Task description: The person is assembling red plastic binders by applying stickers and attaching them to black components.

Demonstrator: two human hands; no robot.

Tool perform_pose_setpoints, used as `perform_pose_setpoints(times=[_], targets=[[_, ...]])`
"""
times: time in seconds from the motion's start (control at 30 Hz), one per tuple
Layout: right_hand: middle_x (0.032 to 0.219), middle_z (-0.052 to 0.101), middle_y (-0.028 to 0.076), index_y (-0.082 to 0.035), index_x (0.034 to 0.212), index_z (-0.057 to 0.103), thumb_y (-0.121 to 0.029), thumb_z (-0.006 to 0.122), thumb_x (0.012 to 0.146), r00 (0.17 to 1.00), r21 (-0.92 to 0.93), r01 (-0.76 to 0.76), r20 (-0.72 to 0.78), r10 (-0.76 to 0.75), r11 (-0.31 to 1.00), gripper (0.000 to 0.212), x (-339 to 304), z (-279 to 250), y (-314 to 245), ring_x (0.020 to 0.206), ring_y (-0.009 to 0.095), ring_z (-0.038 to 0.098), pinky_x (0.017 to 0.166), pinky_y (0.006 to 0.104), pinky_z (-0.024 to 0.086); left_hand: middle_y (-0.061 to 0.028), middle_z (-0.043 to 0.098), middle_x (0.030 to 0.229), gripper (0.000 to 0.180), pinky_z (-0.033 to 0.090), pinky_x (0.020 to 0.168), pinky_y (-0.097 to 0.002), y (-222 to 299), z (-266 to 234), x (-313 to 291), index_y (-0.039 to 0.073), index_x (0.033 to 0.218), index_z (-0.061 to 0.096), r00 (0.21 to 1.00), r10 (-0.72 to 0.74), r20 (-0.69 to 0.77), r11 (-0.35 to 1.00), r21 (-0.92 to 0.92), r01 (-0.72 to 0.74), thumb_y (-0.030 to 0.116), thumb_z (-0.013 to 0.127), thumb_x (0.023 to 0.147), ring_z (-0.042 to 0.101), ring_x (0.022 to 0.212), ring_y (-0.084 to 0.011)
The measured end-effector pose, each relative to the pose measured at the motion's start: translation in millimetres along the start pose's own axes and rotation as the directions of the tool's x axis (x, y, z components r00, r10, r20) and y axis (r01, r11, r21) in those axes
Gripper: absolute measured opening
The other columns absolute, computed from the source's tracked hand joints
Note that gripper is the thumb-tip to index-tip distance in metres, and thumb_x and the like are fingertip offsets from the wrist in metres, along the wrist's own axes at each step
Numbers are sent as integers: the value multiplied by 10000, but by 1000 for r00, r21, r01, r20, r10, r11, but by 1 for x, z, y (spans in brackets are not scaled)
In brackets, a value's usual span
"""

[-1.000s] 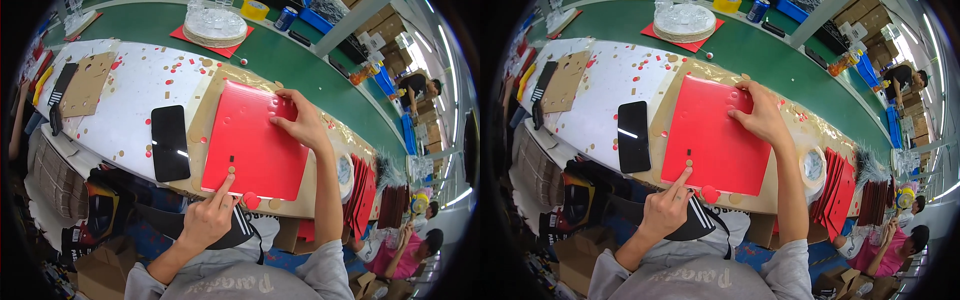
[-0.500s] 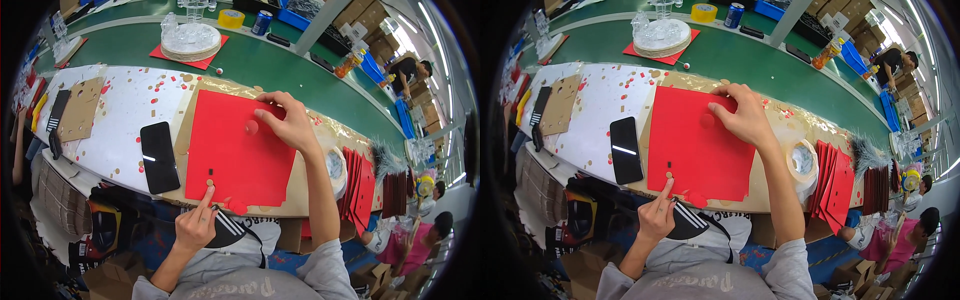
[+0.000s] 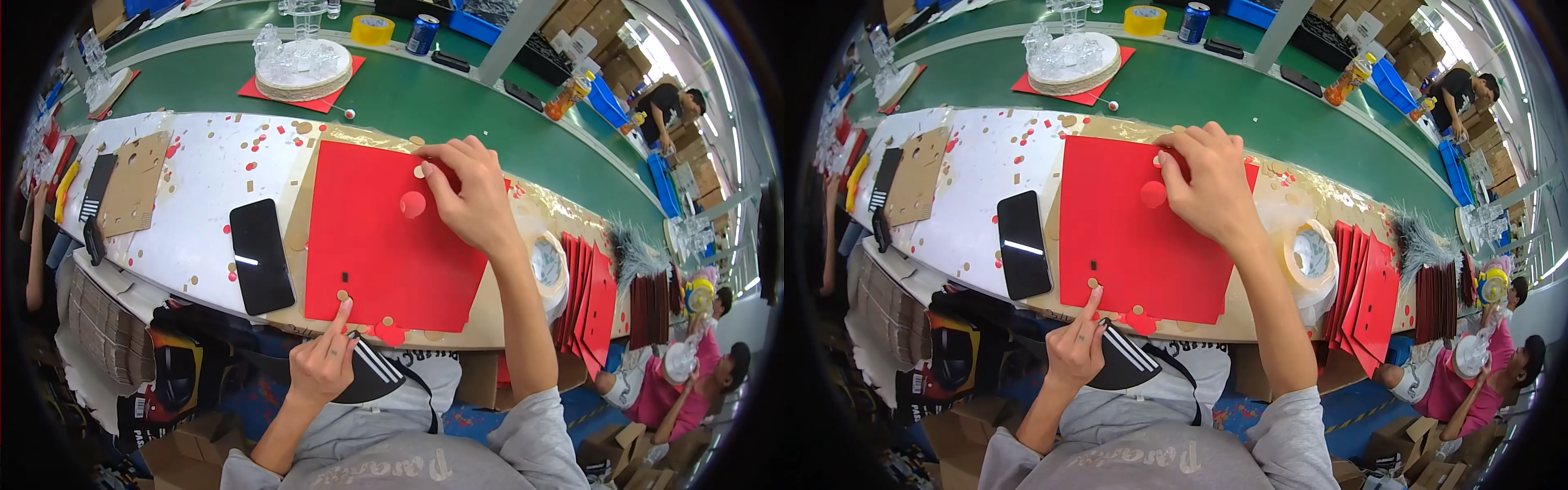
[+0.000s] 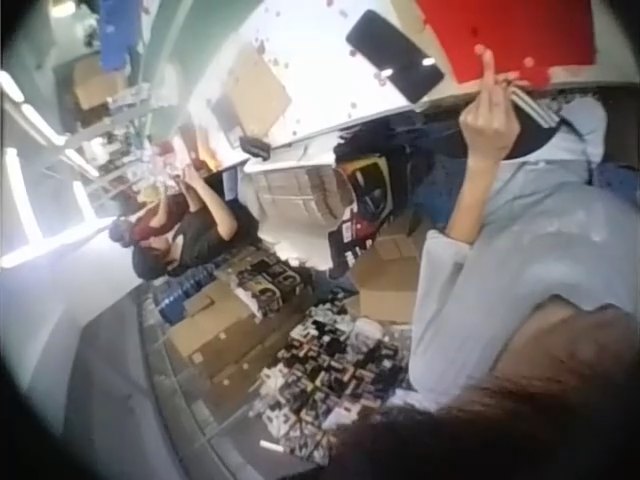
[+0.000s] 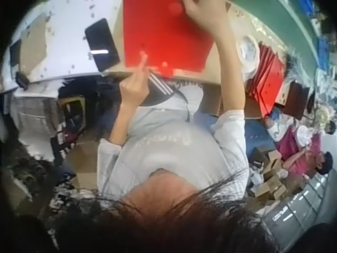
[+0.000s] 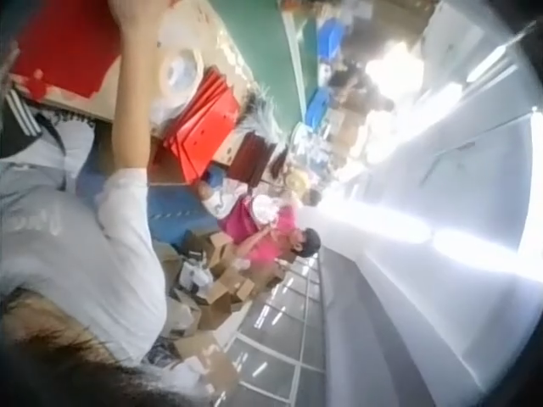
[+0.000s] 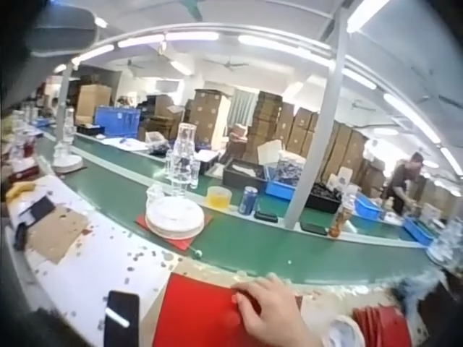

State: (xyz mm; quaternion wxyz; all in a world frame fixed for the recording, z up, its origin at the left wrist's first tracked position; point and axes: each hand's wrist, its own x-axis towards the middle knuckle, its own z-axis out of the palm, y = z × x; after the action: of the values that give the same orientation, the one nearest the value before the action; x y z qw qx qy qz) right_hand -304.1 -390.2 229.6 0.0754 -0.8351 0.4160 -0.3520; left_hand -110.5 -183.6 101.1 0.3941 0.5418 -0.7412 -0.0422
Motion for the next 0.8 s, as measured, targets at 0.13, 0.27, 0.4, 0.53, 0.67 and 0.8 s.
perform_pose_setpoints(times=[0.13,0.27,0.4,0.53,0.67,0.8], targets=[[837,614,63,-46,955,691,-83,620,920,992,-208,70,-88,-90,976,87,-7,-5,-12,832,242,563,822,381,359,-208,707,1233,226,478,477,-285,-6,4,-3,4,723,532,999,48,-13,998,-33,-48,66,709,850,616,492,-208],[805,570,68,-40,879,625,-82,565,950,947,-447,56,-259,-189,893,102,-8,-51,-18,798,264,539,774,393,327,-243,718,1176,300,485,480,-288,-9,4,-12,7,720,527,982,168,-88,982,-75,-175,144,601,976,624,501,-222],[777,541,88,-66,796,562,-94,589,898,781,-621,11,-484,-394,784,110,-11,-140,-11,782,303,520,751,439,340,-305,709,1131,387,493,494,-325,-9,-6,-19,-14,734,530,989,116,-93,990,-65,-123,177,458,1062,672,573,-286],[681,571,110,-29,800,586,-180,497,1017,713,-648,-229,-620,-327,727,279,-35,-240,24,718,317,554,724,425,367,-273,715,1141,343,484,532,-371,-17,-8,-18,-39,802,567,994,25,-106,993,-111,-37,154,443,1057,660,601,-341],[691,629,189,7,1204,643,-157,503,1023,938,-852,-301,-345,-25,427,281,-113,-344,148,624,312,613,635,466,470,-210,738,1084,292,502,640,-381,-13,-10,-12,-51,964,652,995,-18,-99,987,-163,1,121,433,1051,684,713,-347],[766,670,281,20,948,710,-450,459,1033,808,-674,-554,-292,511,490,540,-205,-334,243,774,460,673,768,540,511,-186,723,944,265,501,689,-399,-12,-10,-8,-35,1019,676,993,-57,-107,982,-184,36,93,444,1033,690,776,-369]])
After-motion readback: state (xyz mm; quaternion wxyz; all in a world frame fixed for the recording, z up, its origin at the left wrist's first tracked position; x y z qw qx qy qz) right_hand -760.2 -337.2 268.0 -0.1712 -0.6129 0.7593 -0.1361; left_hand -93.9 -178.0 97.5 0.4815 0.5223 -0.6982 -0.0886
